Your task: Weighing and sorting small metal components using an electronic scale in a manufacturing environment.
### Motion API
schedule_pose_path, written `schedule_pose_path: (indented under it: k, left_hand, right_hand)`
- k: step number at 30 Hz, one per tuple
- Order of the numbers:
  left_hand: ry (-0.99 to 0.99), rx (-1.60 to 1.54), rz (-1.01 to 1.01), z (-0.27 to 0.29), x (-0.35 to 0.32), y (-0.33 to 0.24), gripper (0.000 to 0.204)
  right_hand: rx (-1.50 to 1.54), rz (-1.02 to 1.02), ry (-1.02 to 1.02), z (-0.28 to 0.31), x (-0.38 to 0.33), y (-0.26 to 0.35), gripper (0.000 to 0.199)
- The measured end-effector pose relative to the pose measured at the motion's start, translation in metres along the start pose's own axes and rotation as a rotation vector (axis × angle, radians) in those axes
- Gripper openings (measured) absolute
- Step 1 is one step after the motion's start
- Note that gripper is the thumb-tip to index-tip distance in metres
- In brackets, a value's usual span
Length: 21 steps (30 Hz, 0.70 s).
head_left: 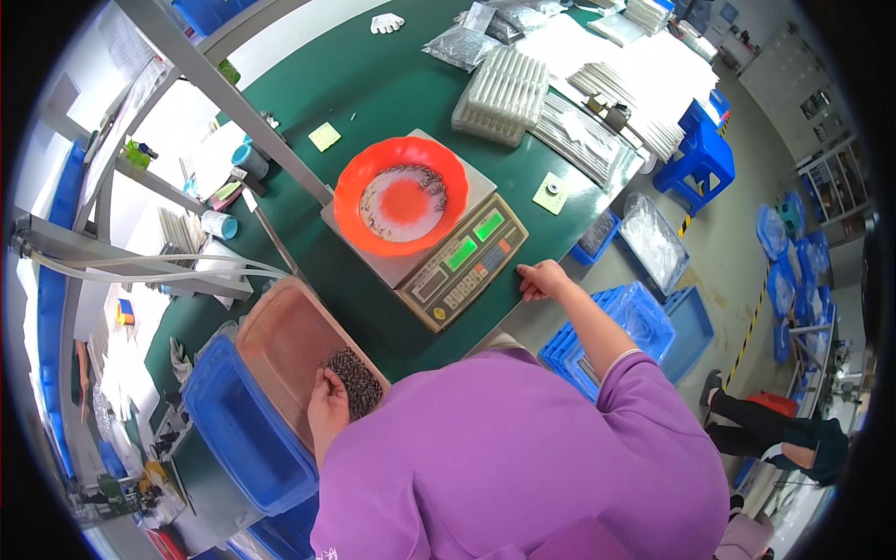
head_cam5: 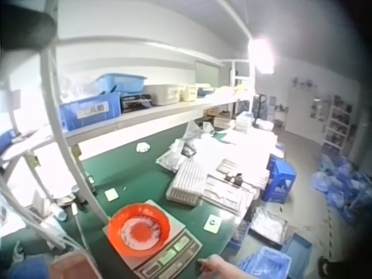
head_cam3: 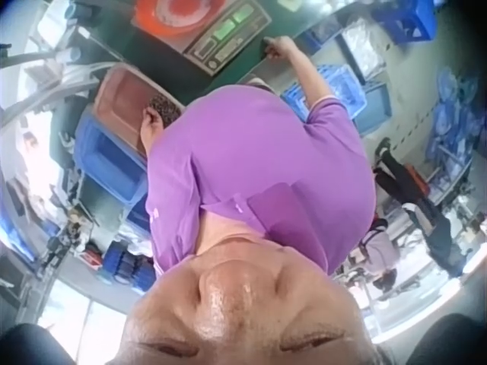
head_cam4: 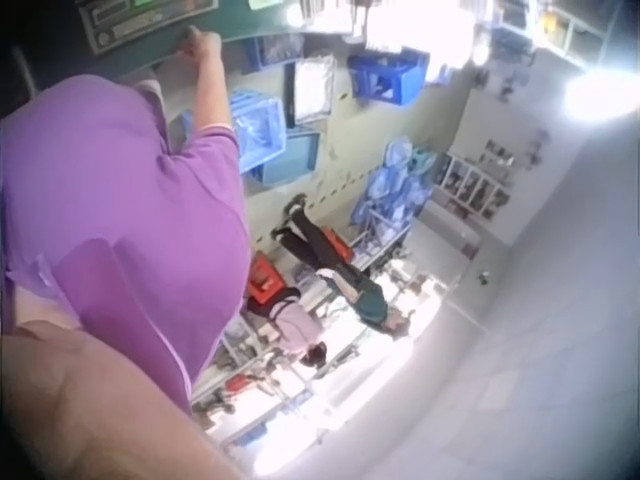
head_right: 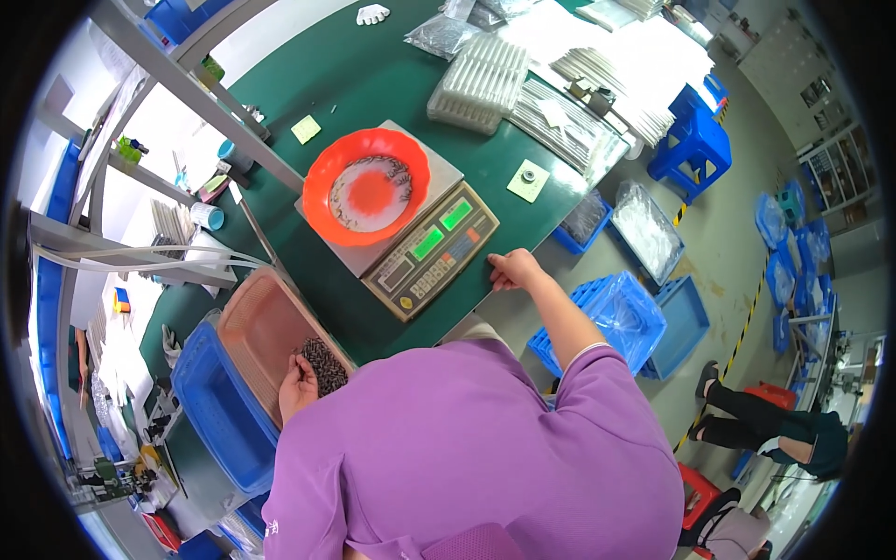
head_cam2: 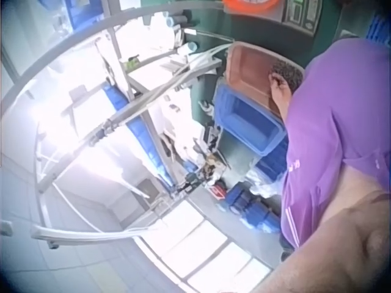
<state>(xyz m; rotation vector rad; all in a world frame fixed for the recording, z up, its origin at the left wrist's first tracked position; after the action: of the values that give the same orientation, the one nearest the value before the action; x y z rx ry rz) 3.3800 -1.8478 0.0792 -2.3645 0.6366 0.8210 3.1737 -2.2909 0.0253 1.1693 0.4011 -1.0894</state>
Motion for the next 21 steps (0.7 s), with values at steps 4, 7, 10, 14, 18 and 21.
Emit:
schedule_pose_path:
  k: [4,7,10,14,18,21]
  left_hand:
    - [0.028,0.005,-0.039,-0.007,-0.005,0.000,0.018]
    - [0.079,-0.008,0.004,-0.009,-0.004,0.001,0.017]
    - [0.033,-0.042,0.012,-0.010,-0.006,0.003,0.015]
    - [0.031,-0.021,0.050,0.002,-0.004,0.001,0.014]
    - [-0.049,-0.020,0.028,0.013,0.000,-0.002,0.013]
    - [-0.092,-0.026,-0.016,0.014,0.001,-0.002,0.015]
  right_hand:
    - [0.022,-0.003,-0.005,0.000,0.000,0.001,0.045]
    - [0.022,0.007,-0.019,0.000,0.001,0.000,0.046]
    - [0.036,0.000,-0.022,-0.001,0.002,-0.001,0.046]
    - [0.027,-0.005,-0.009,-0.002,0.008,-0.004,0.046]
    - [0.050,0.000,-0.002,-0.002,0.007,-0.004,0.046]
    - [0.064,-0.013,-0.014,-0.003,0.007,-0.004,0.046]
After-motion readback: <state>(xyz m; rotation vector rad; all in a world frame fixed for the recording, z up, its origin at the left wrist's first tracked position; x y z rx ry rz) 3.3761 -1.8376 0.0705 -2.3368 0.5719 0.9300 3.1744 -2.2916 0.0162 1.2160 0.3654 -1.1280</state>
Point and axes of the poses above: each hand's wrist, its own x-axis towards the middle knuckle, its own z-axis out of the back of the hand, y = z × x, the point moved 6 cm from there along x, towards the middle knuckle, and after that the axes turned 11 degrees about -x, right-handed, at the moved point
